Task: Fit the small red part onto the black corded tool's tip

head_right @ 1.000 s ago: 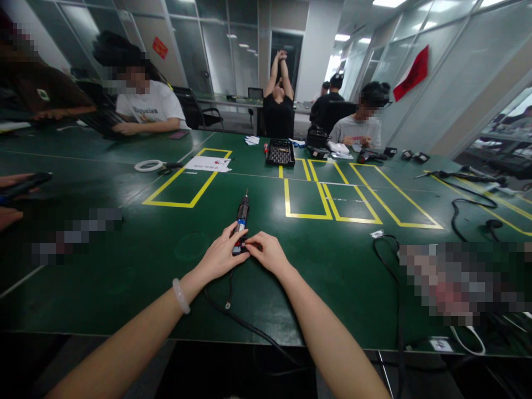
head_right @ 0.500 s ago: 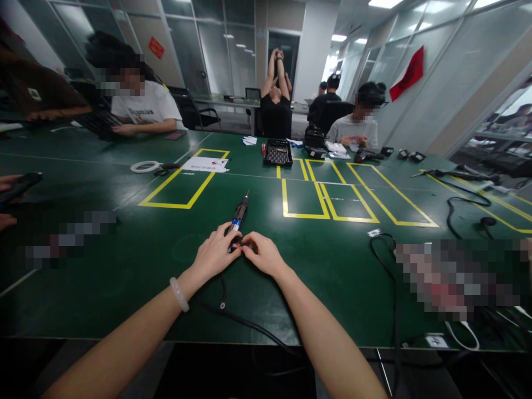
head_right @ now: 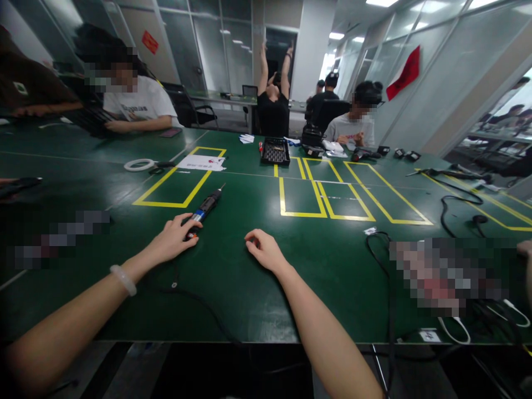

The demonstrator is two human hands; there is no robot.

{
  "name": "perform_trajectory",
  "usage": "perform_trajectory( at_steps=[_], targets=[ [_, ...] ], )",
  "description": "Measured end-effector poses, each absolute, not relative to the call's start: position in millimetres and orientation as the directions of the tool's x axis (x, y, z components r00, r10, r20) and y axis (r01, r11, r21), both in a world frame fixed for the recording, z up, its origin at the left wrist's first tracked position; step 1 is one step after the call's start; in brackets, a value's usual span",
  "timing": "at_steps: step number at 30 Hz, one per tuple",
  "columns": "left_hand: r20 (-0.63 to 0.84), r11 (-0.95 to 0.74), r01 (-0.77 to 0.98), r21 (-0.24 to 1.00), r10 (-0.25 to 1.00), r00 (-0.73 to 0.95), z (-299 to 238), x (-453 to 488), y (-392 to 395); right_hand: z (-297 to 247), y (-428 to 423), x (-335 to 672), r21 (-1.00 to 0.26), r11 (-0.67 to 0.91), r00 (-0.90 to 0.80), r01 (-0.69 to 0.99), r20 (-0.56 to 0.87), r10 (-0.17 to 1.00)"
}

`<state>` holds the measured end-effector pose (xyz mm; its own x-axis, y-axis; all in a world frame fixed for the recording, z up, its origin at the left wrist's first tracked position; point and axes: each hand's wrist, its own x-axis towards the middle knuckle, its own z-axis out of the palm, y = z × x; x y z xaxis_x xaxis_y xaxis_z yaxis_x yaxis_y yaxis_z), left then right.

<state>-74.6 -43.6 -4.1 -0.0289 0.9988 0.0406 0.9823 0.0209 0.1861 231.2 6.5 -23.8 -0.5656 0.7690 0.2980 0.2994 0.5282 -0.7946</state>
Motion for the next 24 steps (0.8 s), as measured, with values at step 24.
perform_trajectory(
  at_steps=[24],
  targets=[
    [0.234,0.338,0.914,-0.225,0.929,-0.286,20.3,-160.3,-64.9,-24.7,7.9,229.8,-0.75,0.566,-0.591,0.342,0.297,0.75]
  ],
)
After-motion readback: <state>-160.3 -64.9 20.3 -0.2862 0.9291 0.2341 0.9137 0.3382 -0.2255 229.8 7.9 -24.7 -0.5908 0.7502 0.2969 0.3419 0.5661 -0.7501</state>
